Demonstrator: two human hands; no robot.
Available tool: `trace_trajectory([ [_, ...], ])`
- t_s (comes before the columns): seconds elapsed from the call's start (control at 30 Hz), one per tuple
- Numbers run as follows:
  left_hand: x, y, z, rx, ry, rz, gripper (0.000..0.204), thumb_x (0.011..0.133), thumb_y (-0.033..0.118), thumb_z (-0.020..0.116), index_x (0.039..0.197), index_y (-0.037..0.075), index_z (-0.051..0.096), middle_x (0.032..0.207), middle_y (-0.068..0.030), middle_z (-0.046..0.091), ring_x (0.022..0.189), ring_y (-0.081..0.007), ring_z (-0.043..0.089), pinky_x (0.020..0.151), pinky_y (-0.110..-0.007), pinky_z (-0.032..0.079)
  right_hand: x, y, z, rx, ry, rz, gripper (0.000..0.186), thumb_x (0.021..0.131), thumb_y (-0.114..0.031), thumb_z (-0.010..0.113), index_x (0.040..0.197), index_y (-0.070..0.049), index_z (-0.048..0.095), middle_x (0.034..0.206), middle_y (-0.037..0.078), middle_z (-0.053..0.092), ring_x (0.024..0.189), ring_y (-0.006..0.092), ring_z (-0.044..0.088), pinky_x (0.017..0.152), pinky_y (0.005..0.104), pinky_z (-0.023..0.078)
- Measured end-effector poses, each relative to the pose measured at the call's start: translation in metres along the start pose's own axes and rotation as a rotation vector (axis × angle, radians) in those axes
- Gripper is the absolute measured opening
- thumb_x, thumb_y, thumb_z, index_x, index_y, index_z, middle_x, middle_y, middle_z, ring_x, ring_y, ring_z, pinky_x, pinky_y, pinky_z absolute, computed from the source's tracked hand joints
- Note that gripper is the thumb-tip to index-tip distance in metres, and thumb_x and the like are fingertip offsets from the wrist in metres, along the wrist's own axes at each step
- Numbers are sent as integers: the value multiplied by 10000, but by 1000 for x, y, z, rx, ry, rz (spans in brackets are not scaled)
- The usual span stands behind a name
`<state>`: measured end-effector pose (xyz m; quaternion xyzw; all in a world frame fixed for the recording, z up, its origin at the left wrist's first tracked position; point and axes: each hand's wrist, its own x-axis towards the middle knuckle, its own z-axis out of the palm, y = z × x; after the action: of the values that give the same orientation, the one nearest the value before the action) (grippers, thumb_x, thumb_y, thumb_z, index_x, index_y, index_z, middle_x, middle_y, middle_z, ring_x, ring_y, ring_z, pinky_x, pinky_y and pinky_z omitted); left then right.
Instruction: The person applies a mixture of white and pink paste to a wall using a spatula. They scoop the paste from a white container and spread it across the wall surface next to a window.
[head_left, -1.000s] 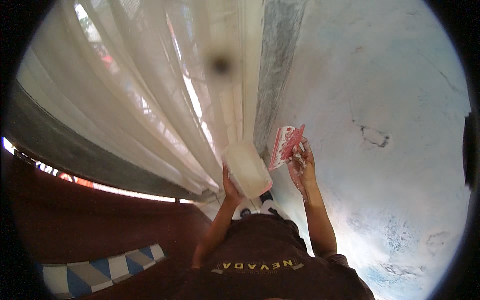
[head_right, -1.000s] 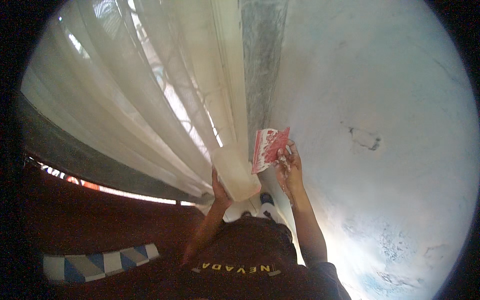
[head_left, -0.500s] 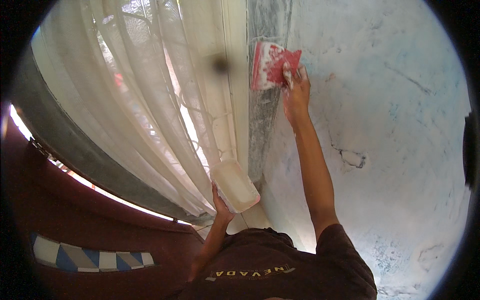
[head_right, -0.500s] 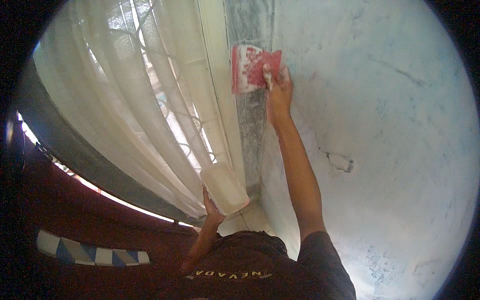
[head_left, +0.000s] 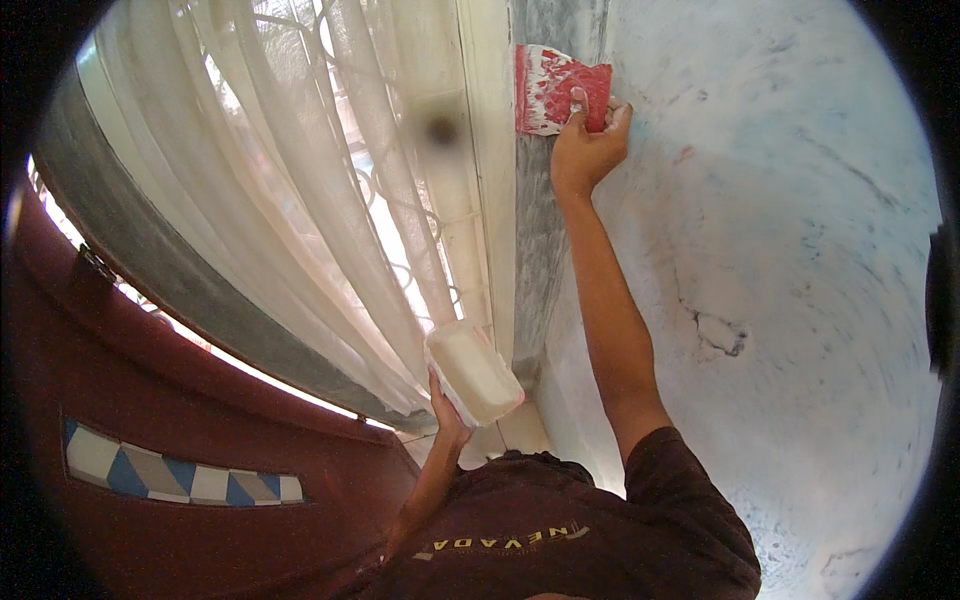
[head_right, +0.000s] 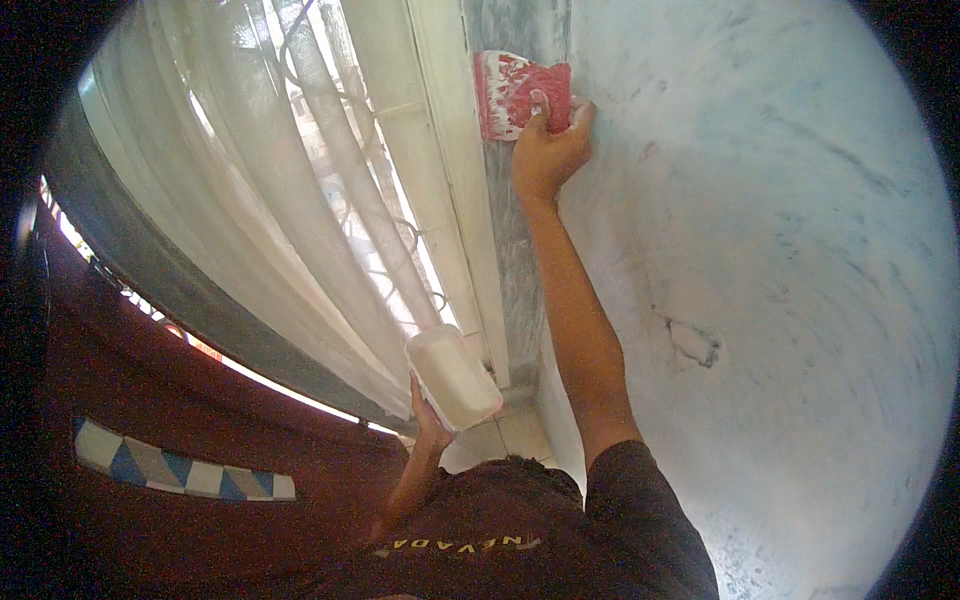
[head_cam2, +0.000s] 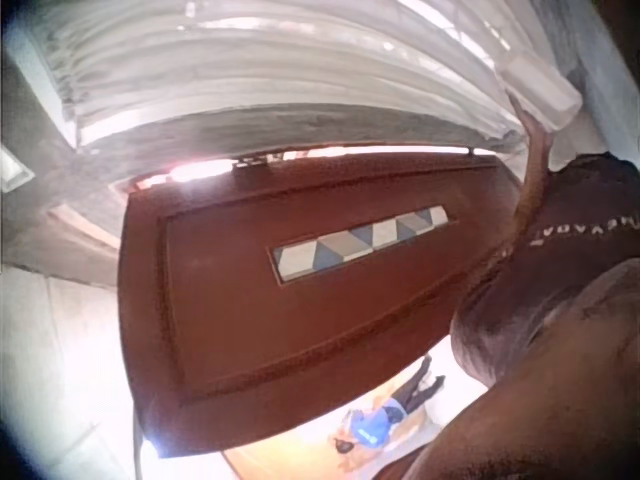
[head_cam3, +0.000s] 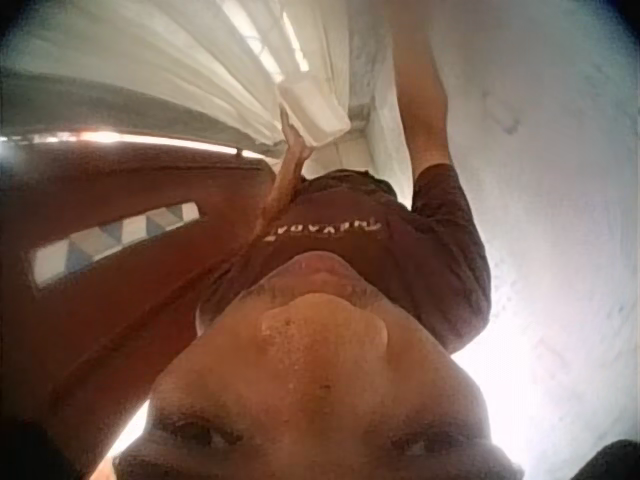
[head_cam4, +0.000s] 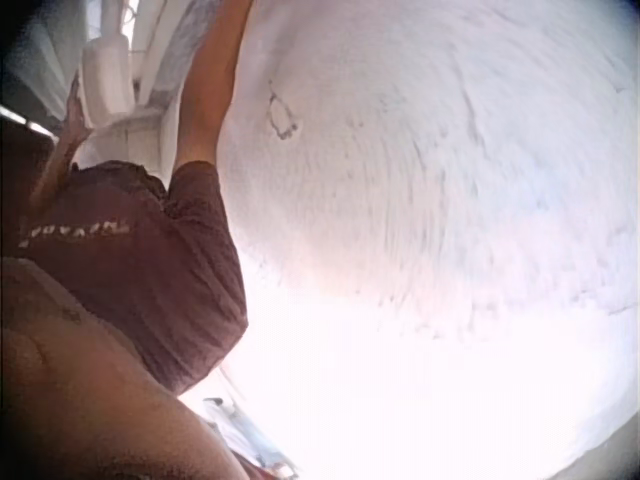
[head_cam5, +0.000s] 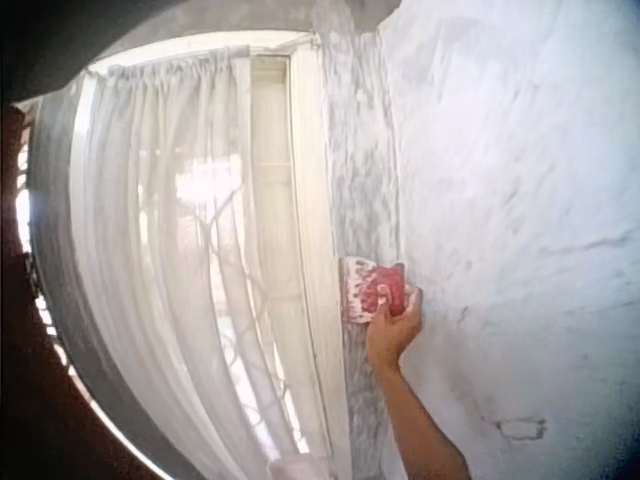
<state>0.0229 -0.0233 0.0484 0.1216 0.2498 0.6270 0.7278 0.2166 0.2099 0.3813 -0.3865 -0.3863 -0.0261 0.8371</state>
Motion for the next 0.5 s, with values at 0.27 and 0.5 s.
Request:
trace_trajectory([
  [0.27,15,11,7,-63,-114,-40,807,1014,703,342,1567,115,362,1474,-161,536,1307,-369,578,1104,-568,479,-19,-27,-49,6,-36,102,326,992,-219,727,1038,29,521,878,105,648,825,153,605,774,325,511],
  [0.5,34,31,7,-36,-138,-156,758,1032,670,375,1553,120,400,1488,-124,538,1312,-325,573,1110,-512,478,-6,-3,-33,188,-194,106,215,988,-164,730,1003,11,605,911,33,671,819,92,577,765,273,492],
])
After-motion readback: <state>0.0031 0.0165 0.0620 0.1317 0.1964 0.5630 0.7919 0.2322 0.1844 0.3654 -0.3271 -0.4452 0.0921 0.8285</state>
